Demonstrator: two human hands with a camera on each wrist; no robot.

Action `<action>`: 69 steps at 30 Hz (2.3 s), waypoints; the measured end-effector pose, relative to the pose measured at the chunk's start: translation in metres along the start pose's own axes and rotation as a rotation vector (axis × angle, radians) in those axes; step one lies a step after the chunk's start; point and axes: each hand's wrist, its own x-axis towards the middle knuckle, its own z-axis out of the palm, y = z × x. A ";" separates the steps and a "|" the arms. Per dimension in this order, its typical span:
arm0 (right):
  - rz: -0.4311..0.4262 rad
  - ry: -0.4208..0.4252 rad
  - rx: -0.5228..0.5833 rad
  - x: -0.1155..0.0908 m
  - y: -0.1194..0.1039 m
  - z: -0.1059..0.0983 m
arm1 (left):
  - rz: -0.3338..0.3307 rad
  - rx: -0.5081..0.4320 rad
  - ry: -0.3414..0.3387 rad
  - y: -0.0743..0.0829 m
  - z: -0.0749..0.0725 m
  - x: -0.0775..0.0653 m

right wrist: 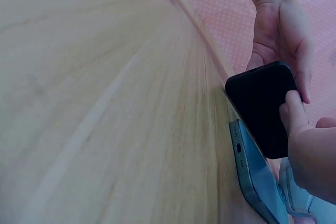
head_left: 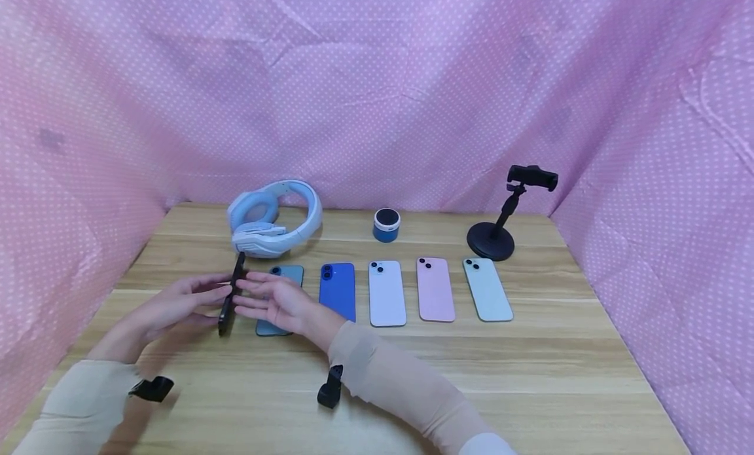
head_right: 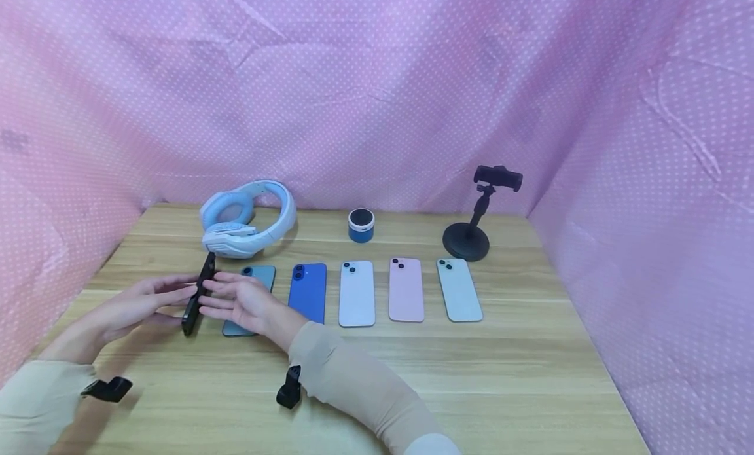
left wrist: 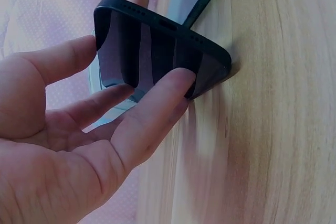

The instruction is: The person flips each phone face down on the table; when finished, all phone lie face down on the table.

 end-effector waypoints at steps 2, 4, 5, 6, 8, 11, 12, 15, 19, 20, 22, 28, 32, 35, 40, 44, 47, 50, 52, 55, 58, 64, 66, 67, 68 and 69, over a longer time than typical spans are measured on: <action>-0.005 0.004 -0.030 0.001 0.001 0.000 | -0.008 -0.013 0.013 0.000 0.001 0.000; -0.008 0.002 -0.071 0.002 0.001 0.000 | -0.002 -0.015 0.017 0.000 0.002 0.000; -0.008 -0.002 -0.089 0.002 0.001 0.000 | -0.001 -0.014 0.024 -0.001 0.002 0.000; -0.009 -0.007 -0.107 0.003 0.002 0.000 | 0.001 -0.009 0.030 -0.001 0.003 0.000; -0.008 -0.016 -0.136 0.003 0.003 0.000 | 0.008 0.003 0.041 0.000 0.003 -0.001; 0.004 -0.022 -0.152 0.004 0.004 0.000 | 0.026 0.020 0.055 -0.001 0.001 -0.001; 0.009 -0.022 -0.155 0.005 0.005 -0.001 | 0.033 0.022 0.058 -0.001 0.001 -0.002; 0.025 -0.020 -0.154 0.007 0.007 -0.001 | 0.058 0.011 0.070 -0.003 -0.001 -0.003; 0.036 -0.014 -0.151 0.009 0.009 -0.002 | 0.085 -0.028 0.086 -0.007 -0.006 -0.004; 0.037 -0.013 -0.152 0.009 0.010 -0.002 | 0.088 -0.032 0.092 -0.008 -0.007 -0.004; 0.039 -0.008 -0.151 0.010 0.010 -0.001 | 0.097 -0.033 0.101 -0.009 -0.008 -0.005; 0.046 0.009 -0.139 0.010 0.012 -0.001 | 0.121 -0.027 0.124 -0.012 -0.012 -0.008; 0.056 0.017 -0.135 0.011 0.014 -0.001 | 0.141 -0.073 0.125 -0.016 -0.015 -0.010; 0.059 0.017 -0.145 0.011 0.014 -0.002 | 0.156 -0.111 0.127 -0.020 -0.017 -0.009; 0.056 0.017 -0.171 0.011 0.014 -0.001 | 0.173 -0.143 0.123 -0.027 -0.024 -0.010; 0.061 0.023 -0.174 0.011 0.015 -0.001 | 0.152 -0.131 0.142 -0.033 -0.029 -0.011; 0.063 0.038 -0.168 0.011 0.016 0.000 | 0.107 -0.037 0.175 -0.036 -0.030 -0.010; 0.071 0.052 -0.170 0.010 0.017 0.003 | 0.056 0.084 0.199 -0.039 -0.030 -0.009; 0.074 0.060 -0.173 0.010 0.017 0.005 | 0.038 0.137 0.208 -0.040 -0.029 -0.009; 0.072 0.070 -0.178 0.011 0.017 0.009 | 0.027 0.166 0.220 -0.041 -0.028 -0.009; 0.069 0.075 -0.175 0.012 0.018 0.012 | 0.023 0.195 0.231 -0.040 -0.028 -0.010; 0.067 0.073 -0.175 0.014 0.019 0.012 | 0.014 0.296 0.246 -0.038 -0.025 -0.009; 0.067 0.065 -0.181 0.014 0.019 0.010 | 0.010 0.314 0.253 -0.037 -0.023 -0.008; 0.069 0.061 -0.183 0.013 0.018 0.010 | 0.011 0.314 0.257 -0.037 -0.022 -0.007; 0.072 0.058 -0.184 0.013 0.018 0.009 | 0.012 0.315 0.260 -0.037 -0.021 -0.008; 0.076 0.054 -0.184 0.013 0.018 0.009 | 0.010 0.314 0.263 -0.038 -0.020 -0.008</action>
